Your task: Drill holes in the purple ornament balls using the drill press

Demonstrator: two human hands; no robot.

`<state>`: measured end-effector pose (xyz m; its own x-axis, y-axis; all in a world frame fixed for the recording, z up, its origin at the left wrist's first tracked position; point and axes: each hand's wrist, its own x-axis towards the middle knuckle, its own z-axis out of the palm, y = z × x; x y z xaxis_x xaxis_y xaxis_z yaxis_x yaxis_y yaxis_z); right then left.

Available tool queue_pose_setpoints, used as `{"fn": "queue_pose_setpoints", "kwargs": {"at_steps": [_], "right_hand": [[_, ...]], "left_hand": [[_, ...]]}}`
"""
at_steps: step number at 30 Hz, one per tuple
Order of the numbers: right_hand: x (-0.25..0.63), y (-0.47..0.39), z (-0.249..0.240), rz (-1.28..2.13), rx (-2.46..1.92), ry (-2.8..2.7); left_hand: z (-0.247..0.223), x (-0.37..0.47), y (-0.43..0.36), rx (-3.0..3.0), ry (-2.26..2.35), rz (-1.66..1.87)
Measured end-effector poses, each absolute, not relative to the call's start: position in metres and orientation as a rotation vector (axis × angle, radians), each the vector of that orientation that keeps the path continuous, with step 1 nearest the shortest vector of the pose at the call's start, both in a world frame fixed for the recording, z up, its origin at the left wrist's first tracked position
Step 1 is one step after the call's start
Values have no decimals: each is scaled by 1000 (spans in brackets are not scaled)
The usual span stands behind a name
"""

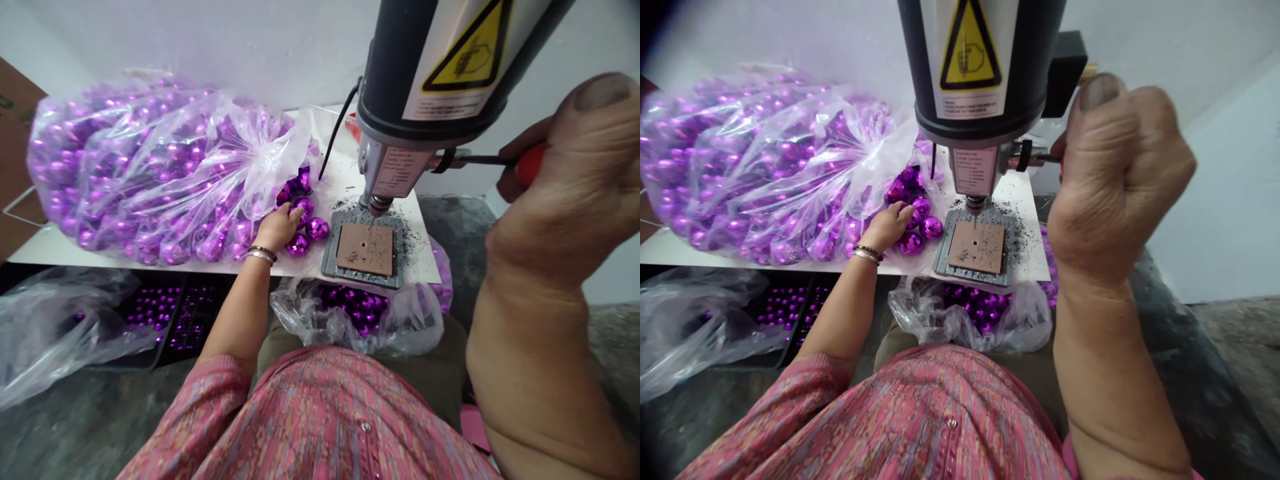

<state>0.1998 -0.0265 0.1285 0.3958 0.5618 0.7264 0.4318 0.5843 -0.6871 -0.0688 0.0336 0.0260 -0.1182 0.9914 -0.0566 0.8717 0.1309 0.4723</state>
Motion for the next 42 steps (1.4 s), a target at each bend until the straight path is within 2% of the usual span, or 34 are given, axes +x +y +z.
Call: {"fn": "queue_pose_setpoints", "kwargs": {"at_steps": [8,14,22,32,42], "right_hand": [[198,-29,131,107,-1057,-1231],[201,-26,126,58,-930,-1275],[198,-38,132,164,-1095,-1221],[201,-33,123,167,-948,-1263],[200,-34,119,160,-921,-1273]], "left_hand": [[32,-72,15,1062,1295,1102],[25,-56,10,894,870,1038],[1,-15,1,991,1029,913],[4,11,8,1337,1243,655],[2,23,9,1481,1297,710]]}}
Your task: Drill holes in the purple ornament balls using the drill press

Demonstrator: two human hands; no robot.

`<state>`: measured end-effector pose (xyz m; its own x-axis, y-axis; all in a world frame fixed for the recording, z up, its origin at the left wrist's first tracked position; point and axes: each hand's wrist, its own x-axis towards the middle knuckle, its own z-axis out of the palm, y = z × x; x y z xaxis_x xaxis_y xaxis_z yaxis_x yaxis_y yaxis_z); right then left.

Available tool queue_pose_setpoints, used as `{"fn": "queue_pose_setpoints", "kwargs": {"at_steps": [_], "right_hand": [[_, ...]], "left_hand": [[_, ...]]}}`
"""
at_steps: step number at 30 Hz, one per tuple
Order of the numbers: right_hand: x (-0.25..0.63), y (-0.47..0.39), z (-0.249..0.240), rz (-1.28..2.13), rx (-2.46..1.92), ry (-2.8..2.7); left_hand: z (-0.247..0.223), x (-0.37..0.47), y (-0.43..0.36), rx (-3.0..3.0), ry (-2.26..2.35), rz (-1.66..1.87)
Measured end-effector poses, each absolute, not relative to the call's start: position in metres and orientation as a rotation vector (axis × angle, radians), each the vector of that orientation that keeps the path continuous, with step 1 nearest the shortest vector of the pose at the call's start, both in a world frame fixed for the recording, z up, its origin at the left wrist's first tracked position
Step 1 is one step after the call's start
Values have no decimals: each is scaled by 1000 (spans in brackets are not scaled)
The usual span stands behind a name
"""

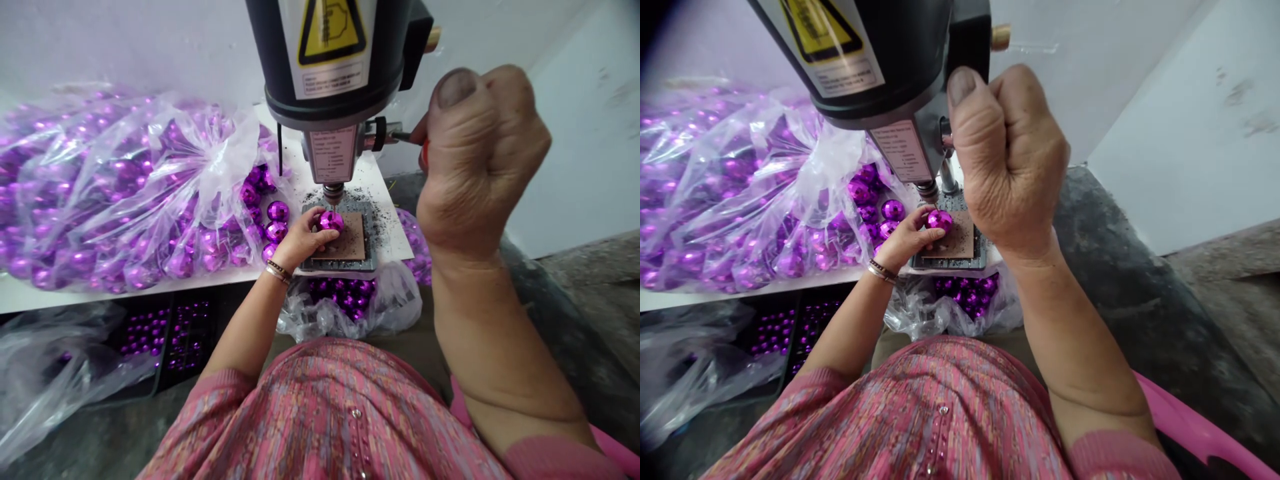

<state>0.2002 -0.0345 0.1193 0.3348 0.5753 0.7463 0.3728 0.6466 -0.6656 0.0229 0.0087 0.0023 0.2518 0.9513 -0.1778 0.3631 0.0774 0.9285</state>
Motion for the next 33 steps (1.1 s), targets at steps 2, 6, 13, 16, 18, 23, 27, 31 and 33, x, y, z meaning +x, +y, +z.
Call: {"fn": "queue_pose_setpoints", "kwargs": {"at_steps": [2,6,13,16,18,23,27,31,33], "right_hand": [[200,-34,118,168,-918,-1264],[201,-35,116,144,-907,-1258],[203,-43,102,93,-1035,-1271],[205,-41,91,4,-1027,-1292],[206,-39,85,-43,-1026,-1295],[204,-39,77,-125,-1008,-1271],[202,-39,69,-153,-1022,-1247],[201,-36,60,-184,-1019,-1218],[201,-34,58,-203,-1011,-1199]], "left_hand": [[2,26,7,1556,1345,710],[5,31,3,1735,1426,632],[-1,31,4,1813,1444,645],[-5,30,4,1831,1415,651],[-7,30,3,1832,1400,656],[-8,31,1,1837,1407,668],[-10,32,1,1837,1418,679],[-12,33,1,1813,1414,712],[-12,33,1,1808,1412,717]]}}
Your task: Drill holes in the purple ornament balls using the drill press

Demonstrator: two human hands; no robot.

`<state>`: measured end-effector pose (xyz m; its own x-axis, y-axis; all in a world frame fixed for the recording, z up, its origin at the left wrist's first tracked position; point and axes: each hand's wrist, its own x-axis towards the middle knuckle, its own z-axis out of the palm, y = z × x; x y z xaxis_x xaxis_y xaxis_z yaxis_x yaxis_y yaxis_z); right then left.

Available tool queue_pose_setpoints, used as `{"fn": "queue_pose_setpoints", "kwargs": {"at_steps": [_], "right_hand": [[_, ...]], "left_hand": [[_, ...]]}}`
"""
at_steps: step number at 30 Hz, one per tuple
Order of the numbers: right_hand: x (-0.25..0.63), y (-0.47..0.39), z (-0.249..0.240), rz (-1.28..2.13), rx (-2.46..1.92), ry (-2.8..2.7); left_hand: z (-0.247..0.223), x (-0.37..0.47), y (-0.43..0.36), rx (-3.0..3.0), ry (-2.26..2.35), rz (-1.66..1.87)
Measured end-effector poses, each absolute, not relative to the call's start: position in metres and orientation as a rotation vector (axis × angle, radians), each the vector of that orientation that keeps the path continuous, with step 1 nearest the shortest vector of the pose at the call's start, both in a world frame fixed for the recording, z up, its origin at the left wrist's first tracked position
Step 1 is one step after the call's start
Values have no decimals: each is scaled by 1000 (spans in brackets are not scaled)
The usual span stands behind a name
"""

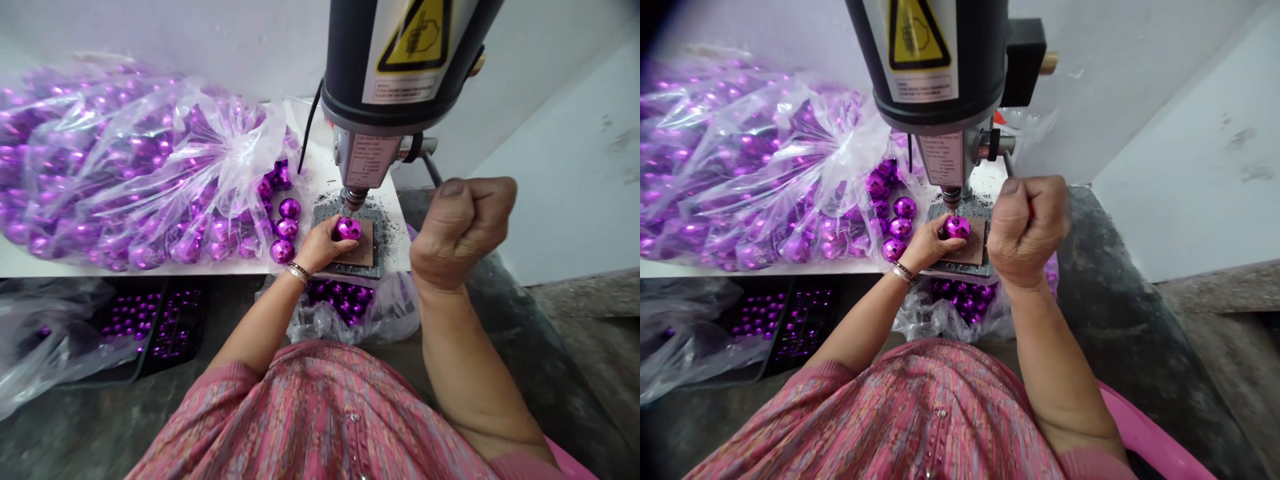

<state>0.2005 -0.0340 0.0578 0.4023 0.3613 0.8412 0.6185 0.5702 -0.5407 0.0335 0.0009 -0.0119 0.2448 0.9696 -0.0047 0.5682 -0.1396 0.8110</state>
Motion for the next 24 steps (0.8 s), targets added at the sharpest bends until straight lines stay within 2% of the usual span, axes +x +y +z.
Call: {"fn": "queue_pose_setpoints", "kwargs": {"at_steps": [10,16,19,24], "right_hand": [[197,-26,30,-193,-966,-1182],[200,-30,87,-155,-997,-1154],[199,-33,121,36,-1099,-1182],[196,-34,133,143,-1162,-1115]], "left_hand": [[-15,35,-1,1792,1399,774],[-10,36,-7,1797,1472,752],[-10,30,-14,1833,1422,779],[-13,14,-26,1909,1323,765]]}}
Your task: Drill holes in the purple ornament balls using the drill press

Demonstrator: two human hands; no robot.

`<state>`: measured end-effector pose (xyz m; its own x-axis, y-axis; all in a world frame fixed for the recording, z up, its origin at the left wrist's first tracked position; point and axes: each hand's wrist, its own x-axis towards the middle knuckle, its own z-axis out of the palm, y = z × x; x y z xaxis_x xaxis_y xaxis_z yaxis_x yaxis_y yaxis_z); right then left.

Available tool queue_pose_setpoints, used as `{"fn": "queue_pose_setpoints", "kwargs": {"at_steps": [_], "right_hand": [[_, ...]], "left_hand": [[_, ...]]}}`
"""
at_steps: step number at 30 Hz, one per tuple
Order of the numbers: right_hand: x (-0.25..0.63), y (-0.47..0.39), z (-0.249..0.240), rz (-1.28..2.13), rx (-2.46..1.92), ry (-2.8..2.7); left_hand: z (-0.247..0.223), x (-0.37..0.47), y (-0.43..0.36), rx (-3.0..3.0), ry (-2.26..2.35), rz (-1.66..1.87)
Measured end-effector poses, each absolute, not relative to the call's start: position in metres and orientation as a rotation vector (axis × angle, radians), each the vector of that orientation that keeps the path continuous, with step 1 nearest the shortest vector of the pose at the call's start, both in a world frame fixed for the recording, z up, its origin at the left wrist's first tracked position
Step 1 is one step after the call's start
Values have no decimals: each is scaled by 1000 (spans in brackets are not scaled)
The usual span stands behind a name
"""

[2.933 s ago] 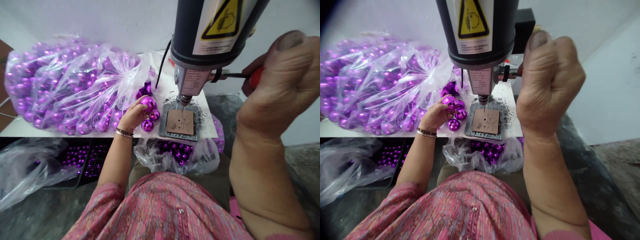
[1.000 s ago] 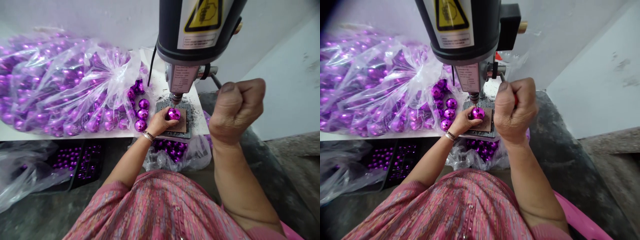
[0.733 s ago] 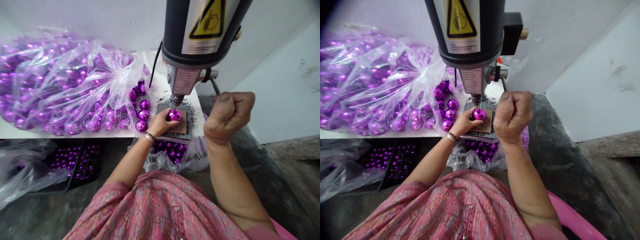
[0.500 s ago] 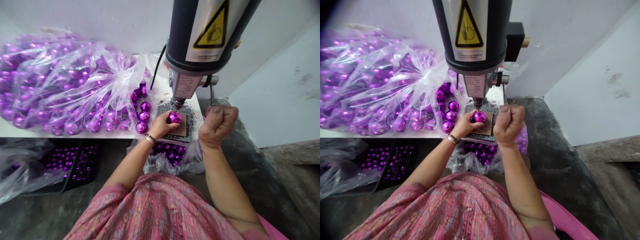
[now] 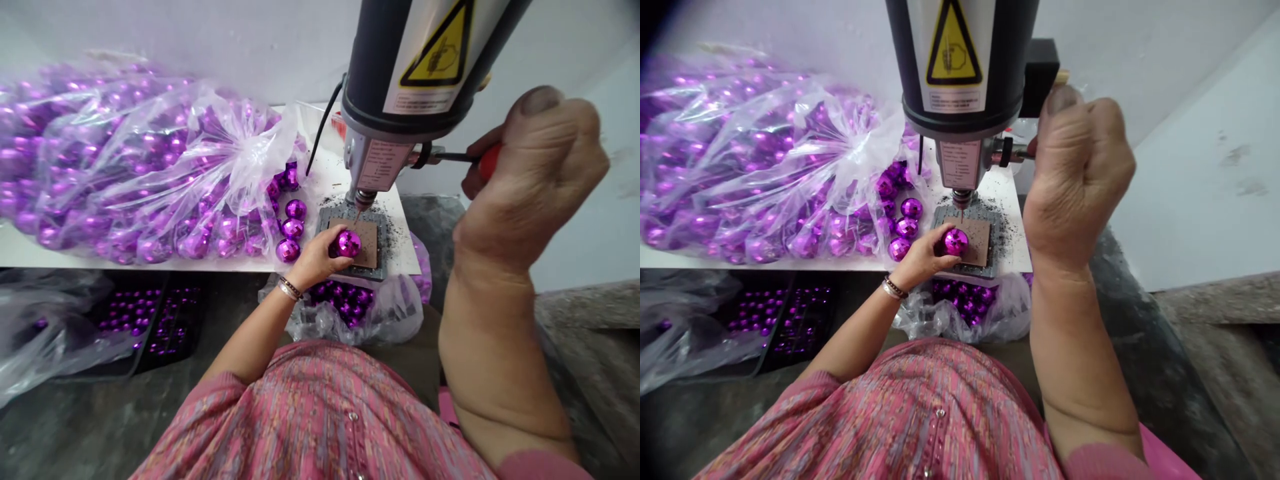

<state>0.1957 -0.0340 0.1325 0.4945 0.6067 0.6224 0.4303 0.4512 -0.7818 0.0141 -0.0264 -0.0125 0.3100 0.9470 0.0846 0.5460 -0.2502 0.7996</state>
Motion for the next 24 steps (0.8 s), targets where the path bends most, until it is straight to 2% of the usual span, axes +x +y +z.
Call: {"fn": "queue_pose_setpoints", "kwargs": {"at_steps": [17,20,24], "right_hand": [[194,-31,128,133,-1090,-1160],[195,-32,127,164,-1122,-1141],[199,-31,122,143,-1104,-1138]], "left_hand": [[-7,-3,-77,1936,994,691],[-9,-15,-74,1932,1181,702],[-7,-42,-59,1946,1831,857]]}}
